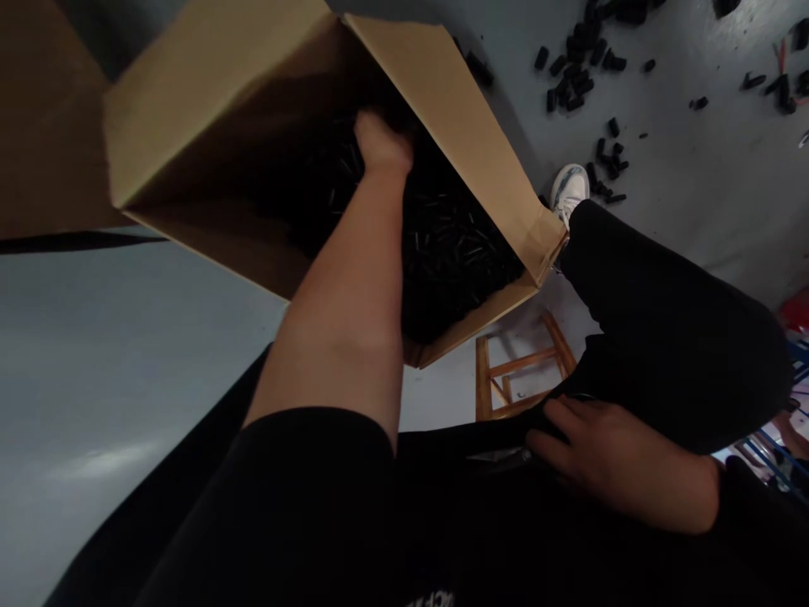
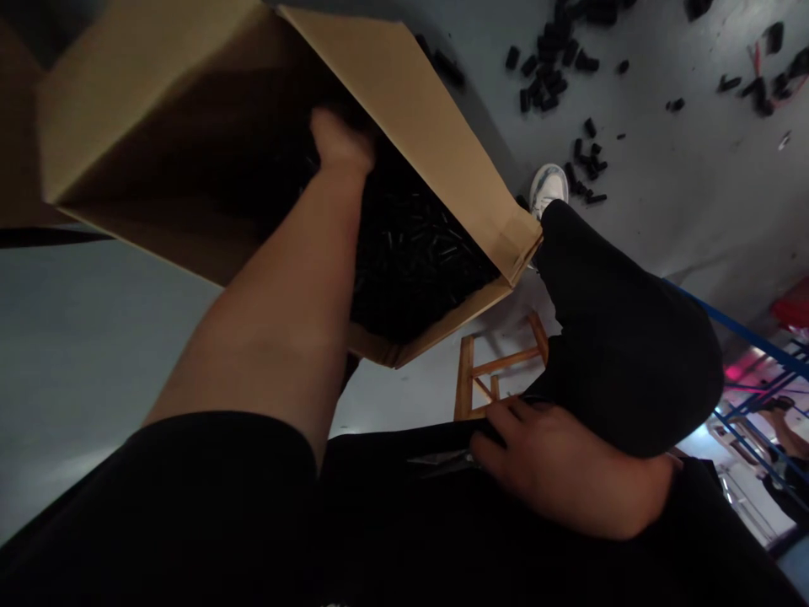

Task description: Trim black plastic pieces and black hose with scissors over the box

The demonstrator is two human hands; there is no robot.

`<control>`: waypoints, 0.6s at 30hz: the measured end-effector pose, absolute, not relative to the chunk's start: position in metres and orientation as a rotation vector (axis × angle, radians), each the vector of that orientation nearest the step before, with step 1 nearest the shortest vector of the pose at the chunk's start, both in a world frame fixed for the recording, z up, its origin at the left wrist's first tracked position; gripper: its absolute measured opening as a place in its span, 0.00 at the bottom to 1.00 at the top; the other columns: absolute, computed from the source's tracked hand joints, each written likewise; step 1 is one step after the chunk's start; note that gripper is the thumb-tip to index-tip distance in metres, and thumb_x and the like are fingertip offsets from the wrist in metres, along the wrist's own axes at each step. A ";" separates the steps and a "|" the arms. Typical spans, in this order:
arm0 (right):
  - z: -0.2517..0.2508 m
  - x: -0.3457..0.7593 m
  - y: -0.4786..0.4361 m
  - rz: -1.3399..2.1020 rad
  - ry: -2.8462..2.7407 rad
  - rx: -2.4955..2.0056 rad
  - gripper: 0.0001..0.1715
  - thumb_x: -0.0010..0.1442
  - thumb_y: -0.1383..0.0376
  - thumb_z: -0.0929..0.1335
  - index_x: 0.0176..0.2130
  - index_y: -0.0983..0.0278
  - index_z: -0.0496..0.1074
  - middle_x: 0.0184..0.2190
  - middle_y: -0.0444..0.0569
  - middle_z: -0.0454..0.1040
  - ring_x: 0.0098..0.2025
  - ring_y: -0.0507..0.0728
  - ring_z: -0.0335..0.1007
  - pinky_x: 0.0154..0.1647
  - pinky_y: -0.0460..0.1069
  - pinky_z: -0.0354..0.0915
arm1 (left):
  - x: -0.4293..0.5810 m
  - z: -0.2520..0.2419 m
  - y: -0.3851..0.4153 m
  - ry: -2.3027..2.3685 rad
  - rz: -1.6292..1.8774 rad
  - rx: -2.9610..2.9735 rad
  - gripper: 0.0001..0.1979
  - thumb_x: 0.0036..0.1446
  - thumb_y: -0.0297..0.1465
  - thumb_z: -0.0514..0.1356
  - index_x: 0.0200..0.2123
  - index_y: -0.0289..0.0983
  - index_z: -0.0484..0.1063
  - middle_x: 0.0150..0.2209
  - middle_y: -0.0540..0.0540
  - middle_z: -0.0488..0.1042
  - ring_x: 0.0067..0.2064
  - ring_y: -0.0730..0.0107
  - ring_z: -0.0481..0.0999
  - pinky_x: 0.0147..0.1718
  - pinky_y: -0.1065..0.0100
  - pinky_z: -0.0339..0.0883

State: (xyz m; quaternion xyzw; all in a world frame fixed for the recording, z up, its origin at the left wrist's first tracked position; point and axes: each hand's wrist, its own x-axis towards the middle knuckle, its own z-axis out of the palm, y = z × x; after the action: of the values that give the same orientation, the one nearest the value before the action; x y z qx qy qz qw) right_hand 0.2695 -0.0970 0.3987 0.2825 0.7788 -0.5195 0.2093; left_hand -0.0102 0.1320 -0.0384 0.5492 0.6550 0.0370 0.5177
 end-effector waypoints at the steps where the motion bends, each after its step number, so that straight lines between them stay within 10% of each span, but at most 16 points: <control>1: 0.400 0.269 -0.096 -1.451 2.176 0.781 0.07 0.75 0.69 0.70 0.52 0.64 0.78 0.47 0.55 0.80 0.40 0.60 0.80 0.35 0.53 0.74 | -0.013 -0.037 0.129 1.711 0.162 1.231 0.40 0.53 0.73 0.67 0.29 0.42 0.63 0.28 0.55 0.75 0.63 0.68 0.75 0.51 0.60 0.59; 7: 0.408 0.263 -0.093 -1.411 2.327 0.703 0.14 0.78 0.69 0.67 0.58 0.68 0.78 0.52 0.61 0.80 0.42 0.60 0.80 0.40 0.54 0.75 | -0.048 0.030 0.077 1.537 0.472 0.969 0.24 0.52 0.39 0.84 0.41 0.39 0.76 0.25 0.61 0.67 0.40 0.74 0.71 0.56 0.54 0.70; 11: 0.411 0.253 -0.095 -1.307 2.333 0.747 0.14 0.79 0.67 0.67 0.59 0.68 0.77 0.52 0.59 0.78 0.43 0.60 0.80 0.37 0.53 0.70 | -0.076 0.137 0.022 1.349 0.657 0.996 0.30 0.40 0.39 0.87 0.42 0.38 0.79 0.32 0.54 0.79 0.40 0.68 0.78 0.50 0.56 0.76; 18: 0.404 0.248 -0.098 -1.445 2.317 0.993 0.18 0.78 0.61 0.71 0.63 0.62 0.77 0.59 0.57 0.78 0.51 0.61 0.82 0.48 0.54 0.74 | -0.056 0.288 -0.050 1.377 1.015 1.057 0.23 0.55 0.50 0.81 0.40 0.43 0.78 0.33 0.49 0.85 0.34 0.64 0.87 0.37 0.60 0.83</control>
State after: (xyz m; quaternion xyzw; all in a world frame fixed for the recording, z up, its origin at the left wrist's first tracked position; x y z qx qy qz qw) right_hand 0.2478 -0.0982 0.4037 0.3394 0.7919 -0.4938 0.1176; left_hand -0.0558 -0.0499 0.2875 0.4439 0.5781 0.4262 0.5359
